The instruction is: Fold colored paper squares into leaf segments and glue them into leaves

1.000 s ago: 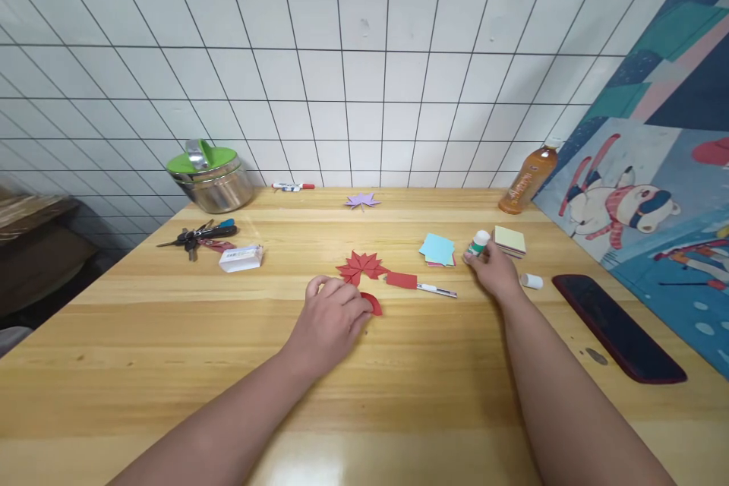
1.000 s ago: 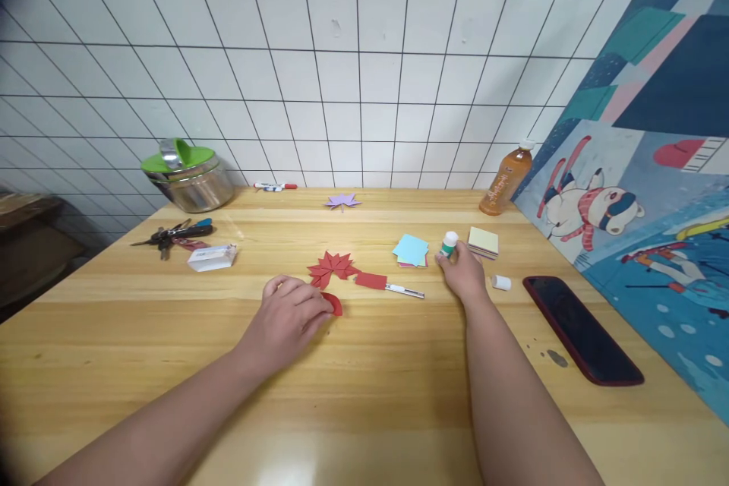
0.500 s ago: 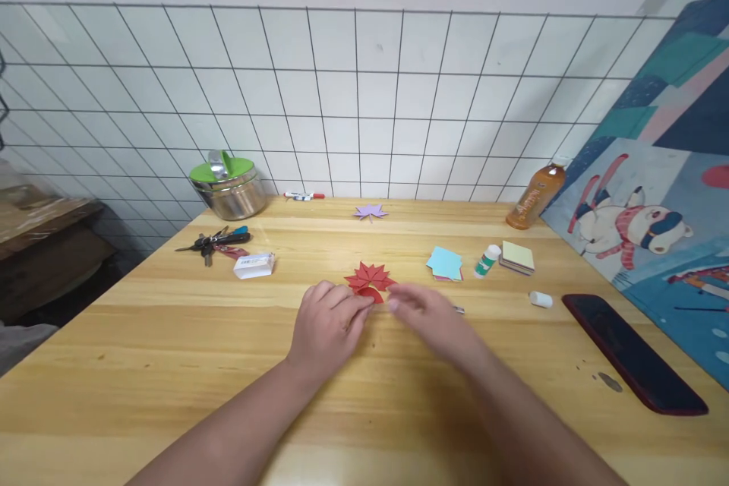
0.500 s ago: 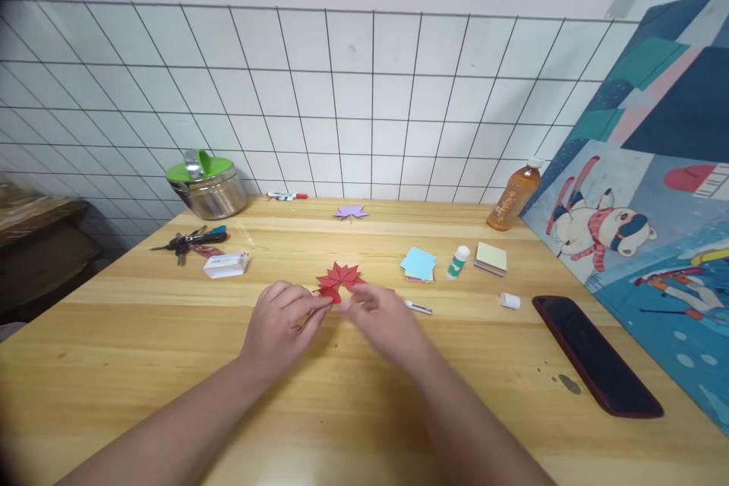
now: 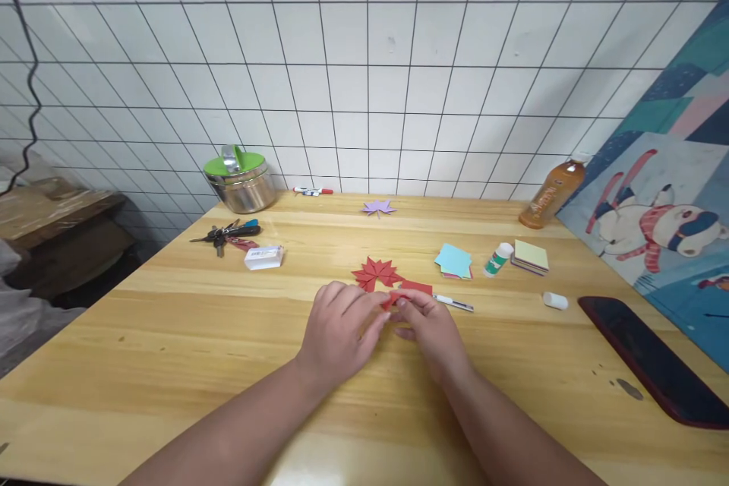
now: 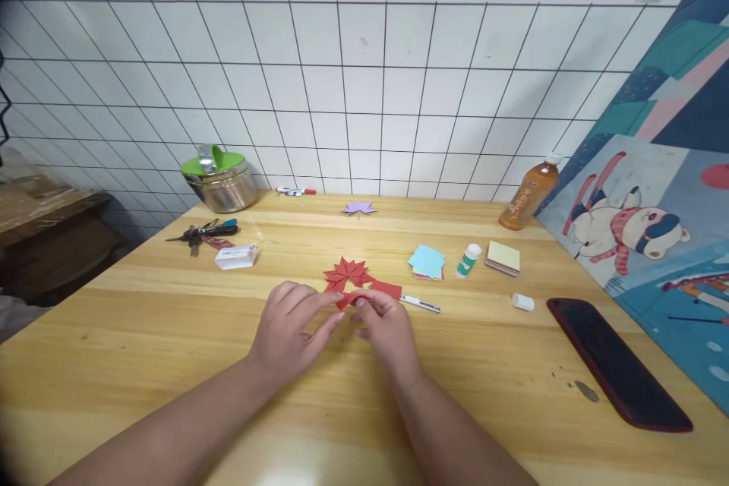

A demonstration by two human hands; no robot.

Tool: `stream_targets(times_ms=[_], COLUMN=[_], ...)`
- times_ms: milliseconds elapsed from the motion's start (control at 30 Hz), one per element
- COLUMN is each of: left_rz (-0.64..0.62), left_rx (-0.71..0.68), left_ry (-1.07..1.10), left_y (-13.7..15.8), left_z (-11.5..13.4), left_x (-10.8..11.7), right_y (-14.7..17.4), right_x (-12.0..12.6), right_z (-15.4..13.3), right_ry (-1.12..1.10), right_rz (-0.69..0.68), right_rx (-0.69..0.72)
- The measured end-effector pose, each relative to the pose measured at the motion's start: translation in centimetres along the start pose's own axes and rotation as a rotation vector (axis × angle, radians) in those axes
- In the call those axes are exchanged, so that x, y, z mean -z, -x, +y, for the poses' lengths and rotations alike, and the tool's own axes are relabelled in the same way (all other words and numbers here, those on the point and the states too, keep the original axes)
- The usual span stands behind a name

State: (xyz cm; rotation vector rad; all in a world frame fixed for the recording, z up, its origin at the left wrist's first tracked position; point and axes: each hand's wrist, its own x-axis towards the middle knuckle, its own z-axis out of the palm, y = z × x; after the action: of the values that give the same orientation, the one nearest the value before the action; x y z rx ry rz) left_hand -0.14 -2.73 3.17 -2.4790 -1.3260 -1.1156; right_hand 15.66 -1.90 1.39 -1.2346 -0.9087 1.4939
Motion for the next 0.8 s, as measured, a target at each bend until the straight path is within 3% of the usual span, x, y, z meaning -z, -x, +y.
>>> stream_targets(times_ms=[267,400,567,800], left_rz=[-0.12,-0.213,-0.24,-0.227], left_rx=[0.097,0.23,0.466,0.596], left_ry=[0.052,0.225,0.507,0.611], left_y=[-0.9,-0.7,-0.5,-0.9], left_z=[-0.9,-1.3,-1.7,-2.0], left_x=[0.1,-0.5,-1.2,-1.1], right_y=[-0.1,-0.2,-0.4,-0.3], right_x=[-0.2,-0.2,0.1,0.2], right_z=[0.2,0.1,0.0,0.2], right_ry=[0.253,0.21,0.086,0.124], right_rz=[-0.06,-0.022,-0.033,-0.005], right_rx=[-0.005,-0.013,-0.083,-0.102])
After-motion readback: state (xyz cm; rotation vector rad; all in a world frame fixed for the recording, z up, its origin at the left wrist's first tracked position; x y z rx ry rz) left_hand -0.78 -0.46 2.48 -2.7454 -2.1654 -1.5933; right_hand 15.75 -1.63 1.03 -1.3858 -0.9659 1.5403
